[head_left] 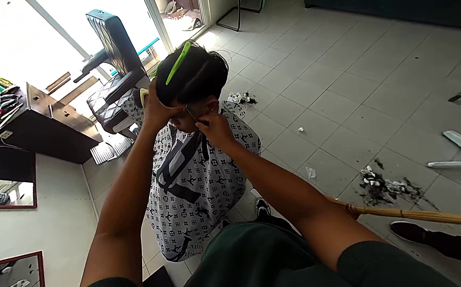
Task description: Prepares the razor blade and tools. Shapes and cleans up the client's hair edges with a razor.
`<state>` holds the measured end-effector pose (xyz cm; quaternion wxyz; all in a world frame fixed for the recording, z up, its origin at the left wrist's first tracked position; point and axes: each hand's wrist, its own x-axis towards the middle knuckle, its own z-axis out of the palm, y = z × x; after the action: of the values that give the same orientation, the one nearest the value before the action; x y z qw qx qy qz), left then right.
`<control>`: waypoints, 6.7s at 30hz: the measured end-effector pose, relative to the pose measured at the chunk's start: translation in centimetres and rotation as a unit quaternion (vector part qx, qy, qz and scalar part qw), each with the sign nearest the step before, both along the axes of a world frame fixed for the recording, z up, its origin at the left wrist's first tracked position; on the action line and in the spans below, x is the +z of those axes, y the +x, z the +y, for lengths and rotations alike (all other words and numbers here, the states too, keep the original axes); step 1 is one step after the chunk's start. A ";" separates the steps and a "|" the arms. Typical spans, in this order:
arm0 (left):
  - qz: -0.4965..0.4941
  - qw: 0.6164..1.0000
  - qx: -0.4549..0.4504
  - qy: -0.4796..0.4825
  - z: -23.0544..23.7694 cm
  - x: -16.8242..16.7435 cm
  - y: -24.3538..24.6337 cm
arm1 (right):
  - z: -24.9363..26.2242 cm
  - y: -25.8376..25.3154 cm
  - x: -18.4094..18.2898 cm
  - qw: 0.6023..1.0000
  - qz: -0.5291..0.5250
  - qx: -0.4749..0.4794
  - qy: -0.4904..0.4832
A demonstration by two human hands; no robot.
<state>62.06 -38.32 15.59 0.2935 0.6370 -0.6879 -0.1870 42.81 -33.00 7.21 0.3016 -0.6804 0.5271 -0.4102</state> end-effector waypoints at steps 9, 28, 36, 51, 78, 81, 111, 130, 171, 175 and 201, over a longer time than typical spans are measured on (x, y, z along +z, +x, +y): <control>0.004 1.000 0.001 0.005 0.1 0.2 -0.1 | 0.0 0.2 0.1 1.000 0.002 0.002 0.002; -0.004 1.000 0.003 0.004 0.0 0.2 0.0 | 0.0 0.2 -0.1 1.000 0.006 0.006 -0.003; 0.005 1.000 0.003 -0.001 0.0 0.0 -0.1 | 0.4 -0.2 -0.5 1.000 -0.006 0.009 -0.015; 0.017 1.000 0.004 -0.004 0.1 -0.1 -0.3 | 0.0 -0.7 0.5 1.000 0.018 0.005 -0.020; 0.005 1.000 -0.003 -0.007 0.1 -0.1 -0.1 | 0.3 -0.5 0.6 0.999 0.032 0.017 -0.019; 0.001 1.000 -0.002 0.010 0.2 0.0 -0.4 | 0.8 -0.6 -1.1 0.999 -0.012 0.017 -0.045; -0.014 1.000 0.008 0.013 0.5 -0.2 -0.9 | 0.4 0.1 -0.7 0.999 -0.019 0.012 0.032; -0.011 1.000 0.000 0.015 0.3 -0.2 -0.7 | 0.4 -0.1 -0.8 0.999 -0.029 0.003 0.039; 0.512 0.626 -0.564 0.169 18.0 -5.6 -1.8 | 18.9 -5.2 -4.8 0.867 -0.335 0.229 0.289; 0.356 0.842 -0.405 0.000 12.8 -0.7 0.1 | 16.9 -4.3 -4.8 0.895 -0.304 0.175 0.275; -0.247 0.967 -0.061 0.001 -1.9 5.0 -3.3 | 3.0 8.2 1.6 0.793 -0.550 -0.025 0.261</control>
<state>58.81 -40.24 20.62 0.1020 0.6202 -0.7766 -0.0422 51.02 -30.01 8.80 0.6963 -0.2218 0.3760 -0.5698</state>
